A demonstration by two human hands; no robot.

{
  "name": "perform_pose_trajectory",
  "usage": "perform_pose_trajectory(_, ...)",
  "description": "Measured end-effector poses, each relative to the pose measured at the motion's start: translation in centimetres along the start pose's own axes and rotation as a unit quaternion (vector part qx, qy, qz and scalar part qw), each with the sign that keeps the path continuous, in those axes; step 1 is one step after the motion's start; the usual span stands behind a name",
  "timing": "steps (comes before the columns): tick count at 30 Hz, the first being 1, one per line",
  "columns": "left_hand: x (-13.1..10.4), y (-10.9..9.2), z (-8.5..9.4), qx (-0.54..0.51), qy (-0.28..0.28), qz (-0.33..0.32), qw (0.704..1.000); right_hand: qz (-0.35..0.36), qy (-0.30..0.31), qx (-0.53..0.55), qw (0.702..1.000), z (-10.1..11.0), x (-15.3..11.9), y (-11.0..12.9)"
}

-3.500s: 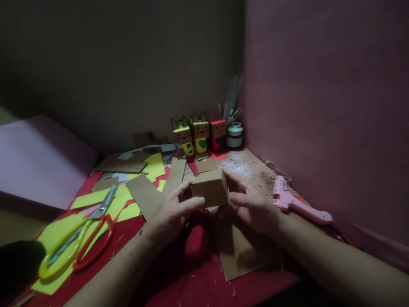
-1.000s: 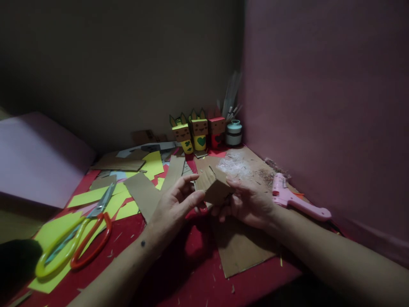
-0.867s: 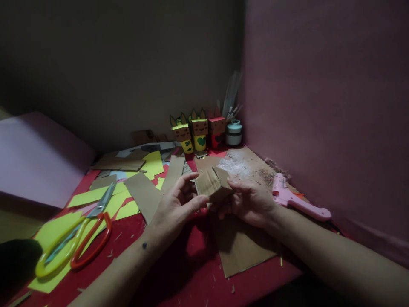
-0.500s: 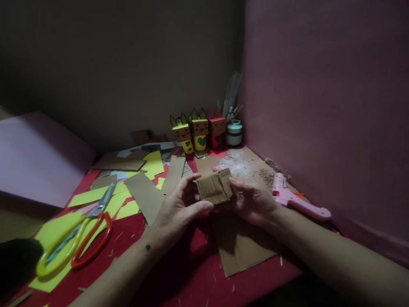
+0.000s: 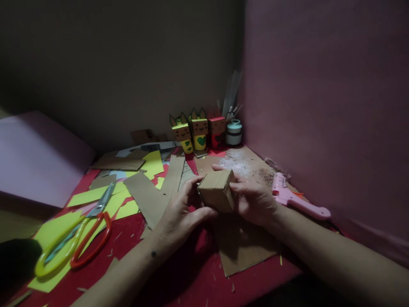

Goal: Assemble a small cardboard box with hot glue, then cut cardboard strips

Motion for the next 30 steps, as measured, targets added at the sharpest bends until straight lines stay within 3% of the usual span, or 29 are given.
perform_pose_trajectory(5, -0.13, 0.19, -0.04, 0.040, 0.008, -0.001, 0.999, -0.008, 0.016, 0.001, 1.000, 0.27, 0.03, -0.04)
perform_pose_trajectory(14, 0.13, 0.80, 0.51, 0.139, 0.004, -0.068, 0.988, -0.005, 0.025, 0.010, 1.000, 0.22, -0.06, -0.06)
perform_pose_trajectory(30, -0.02, 0.44, 0.44, 0.183, 0.007, -0.130, 0.974, -0.007, 0.022, -0.005, 1.000, 0.26, -0.06, 0.23)
Point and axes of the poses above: each hand's wrist, its own x-axis towards the middle knuckle, its own z-axis out of the back of the hand, y = z × x, the point moved 3 cm from there along x, towards the middle knuckle, and after that the axes turned 3 degrees about -x, right-handed, at the moved point
